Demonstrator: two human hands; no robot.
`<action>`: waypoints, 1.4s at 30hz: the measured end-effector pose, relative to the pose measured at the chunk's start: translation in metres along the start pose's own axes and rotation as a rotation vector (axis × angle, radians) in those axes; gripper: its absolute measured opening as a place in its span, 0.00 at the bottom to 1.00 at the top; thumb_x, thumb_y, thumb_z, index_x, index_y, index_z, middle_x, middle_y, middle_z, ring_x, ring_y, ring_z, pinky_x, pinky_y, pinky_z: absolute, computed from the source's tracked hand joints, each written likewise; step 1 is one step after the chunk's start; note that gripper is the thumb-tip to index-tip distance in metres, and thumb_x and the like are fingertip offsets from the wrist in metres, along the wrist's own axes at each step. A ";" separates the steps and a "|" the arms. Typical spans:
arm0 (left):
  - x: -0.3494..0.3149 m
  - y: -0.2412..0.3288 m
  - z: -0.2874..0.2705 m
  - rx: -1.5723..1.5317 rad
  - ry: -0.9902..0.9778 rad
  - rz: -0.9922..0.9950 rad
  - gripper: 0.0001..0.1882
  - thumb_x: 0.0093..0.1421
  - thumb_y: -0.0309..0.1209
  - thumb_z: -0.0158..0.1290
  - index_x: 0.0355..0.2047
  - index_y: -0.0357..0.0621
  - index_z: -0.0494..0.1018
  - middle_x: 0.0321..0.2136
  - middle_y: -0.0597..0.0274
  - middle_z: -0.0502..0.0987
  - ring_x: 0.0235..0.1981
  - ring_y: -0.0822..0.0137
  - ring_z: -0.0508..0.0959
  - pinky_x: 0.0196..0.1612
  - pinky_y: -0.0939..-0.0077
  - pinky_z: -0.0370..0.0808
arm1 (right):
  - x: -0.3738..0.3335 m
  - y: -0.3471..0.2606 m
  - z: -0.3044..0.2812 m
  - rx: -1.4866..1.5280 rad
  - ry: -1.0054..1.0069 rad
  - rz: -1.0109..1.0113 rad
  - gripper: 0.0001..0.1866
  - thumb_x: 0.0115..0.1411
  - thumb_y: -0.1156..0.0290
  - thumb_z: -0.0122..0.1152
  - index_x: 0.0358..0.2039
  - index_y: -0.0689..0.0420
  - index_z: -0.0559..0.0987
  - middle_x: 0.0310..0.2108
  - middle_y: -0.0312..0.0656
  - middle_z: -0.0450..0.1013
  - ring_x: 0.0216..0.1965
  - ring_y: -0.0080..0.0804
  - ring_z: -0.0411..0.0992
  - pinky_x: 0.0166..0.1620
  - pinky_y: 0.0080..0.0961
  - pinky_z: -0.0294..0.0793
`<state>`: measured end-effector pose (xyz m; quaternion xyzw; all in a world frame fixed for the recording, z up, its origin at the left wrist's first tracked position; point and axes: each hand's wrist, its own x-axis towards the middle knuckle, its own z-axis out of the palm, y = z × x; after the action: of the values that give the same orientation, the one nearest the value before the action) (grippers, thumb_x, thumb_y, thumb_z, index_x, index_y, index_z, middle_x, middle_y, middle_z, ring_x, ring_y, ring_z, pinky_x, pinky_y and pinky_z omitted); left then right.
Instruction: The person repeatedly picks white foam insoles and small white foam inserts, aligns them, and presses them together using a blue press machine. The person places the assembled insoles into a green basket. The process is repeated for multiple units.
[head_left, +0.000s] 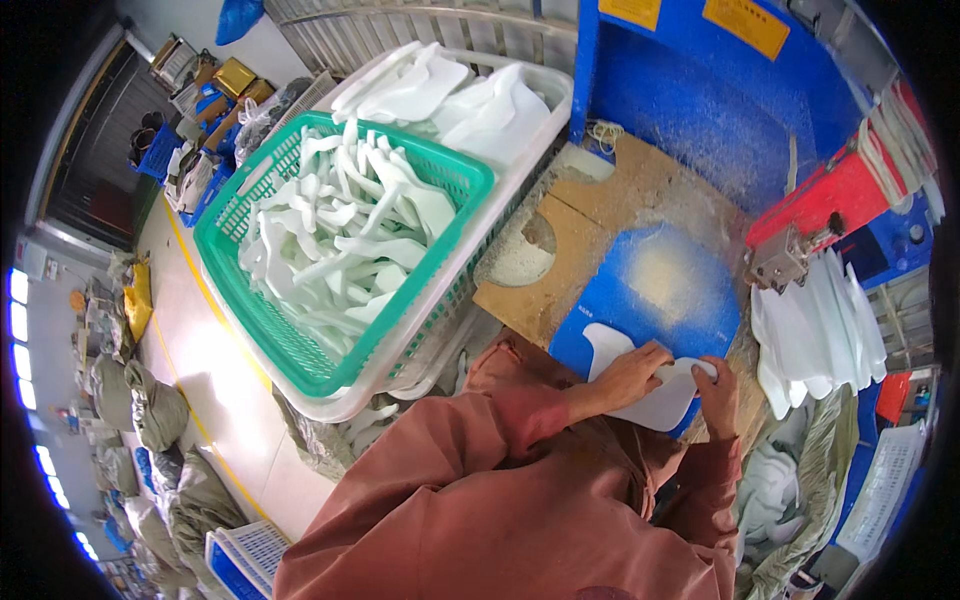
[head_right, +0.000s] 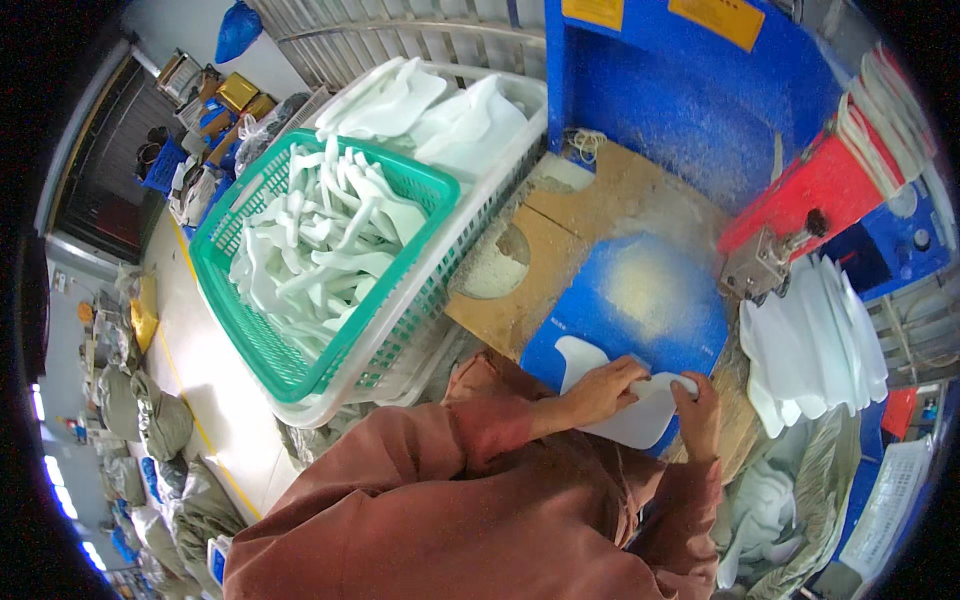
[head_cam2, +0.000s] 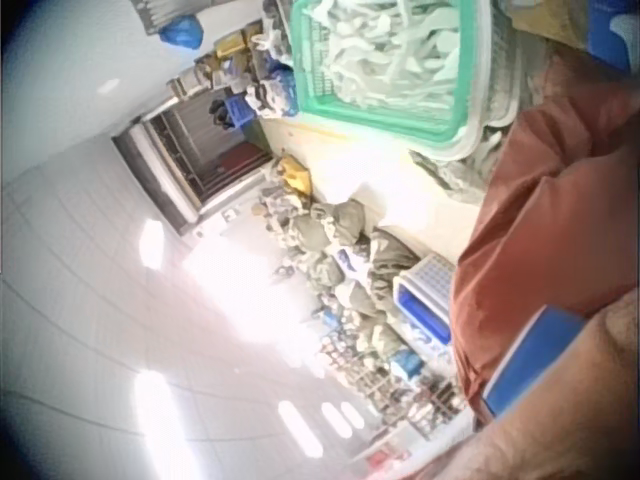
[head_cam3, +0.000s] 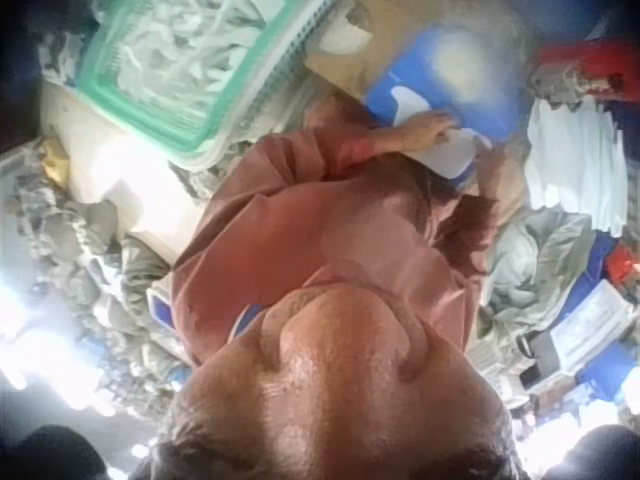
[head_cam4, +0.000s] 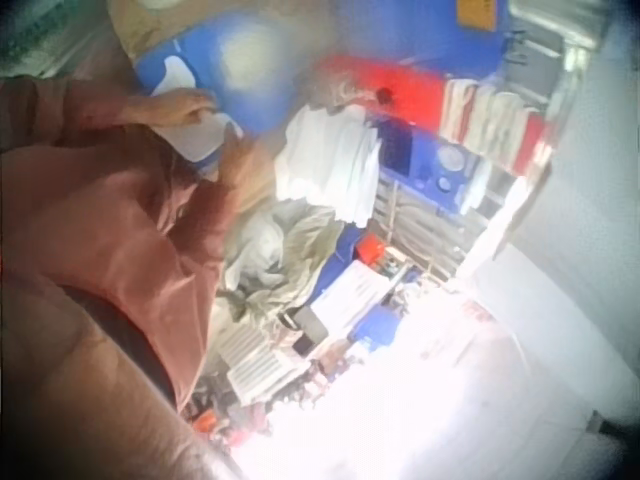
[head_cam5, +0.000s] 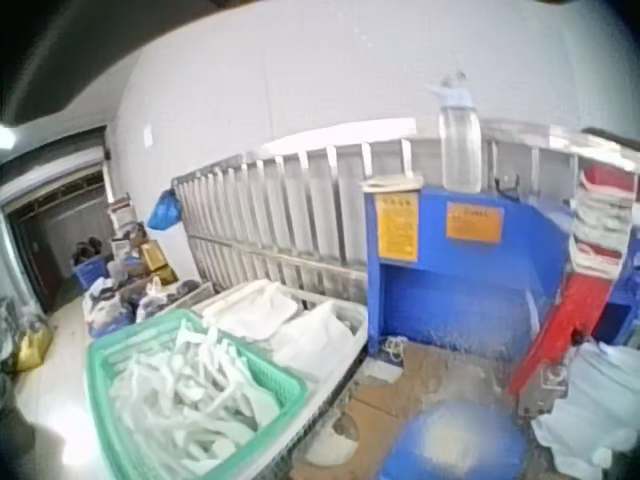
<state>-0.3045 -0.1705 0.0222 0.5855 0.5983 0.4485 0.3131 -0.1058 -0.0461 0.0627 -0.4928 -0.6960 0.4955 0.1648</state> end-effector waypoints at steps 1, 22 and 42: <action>0.000 0.002 -0.001 0.014 -0.003 -0.005 0.21 0.60 0.25 0.63 0.53 0.39 0.74 0.53 0.48 0.73 0.53 0.47 0.77 0.56 0.56 0.76 | -0.005 -0.003 0.001 -0.089 0.042 -0.091 0.15 0.66 0.71 0.67 0.50 0.64 0.82 0.38 0.43 0.81 0.37 0.27 0.77 0.43 0.29 0.78; 0.022 0.068 -0.136 0.535 -0.427 0.055 0.22 0.68 0.39 0.57 0.60 0.45 0.76 0.47 0.44 0.82 0.48 0.42 0.83 0.50 0.49 0.79 | -0.064 -0.093 0.001 0.329 0.055 -0.356 0.20 0.78 0.67 0.50 0.64 0.63 0.76 0.54 0.45 0.81 0.51 0.26 0.76 0.54 0.25 0.75; 0.027 0.088 -0.497 0.436 0.119 -0.168 0.24 0.68 0.29 0.59 0.63 0.35 0.75 0.45 0.61 0.83 0.44 0.71 0.80 0.51 0.75 0.77 | -0.059 -0.112 -0.052 0.305 0.065 -0.310 0.18 0.75 0.71 0.59 0.59 0.68 0.78 0.50 0.49 0.83 0.51 0.33 0.80 0.55 0.28 0.80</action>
<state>-0.7176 -0.2364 0.3051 0.5602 0.7447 0.3149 0.1799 -0.0998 -0.0717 0.1976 -0.3652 -0.6746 0.5476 0.3341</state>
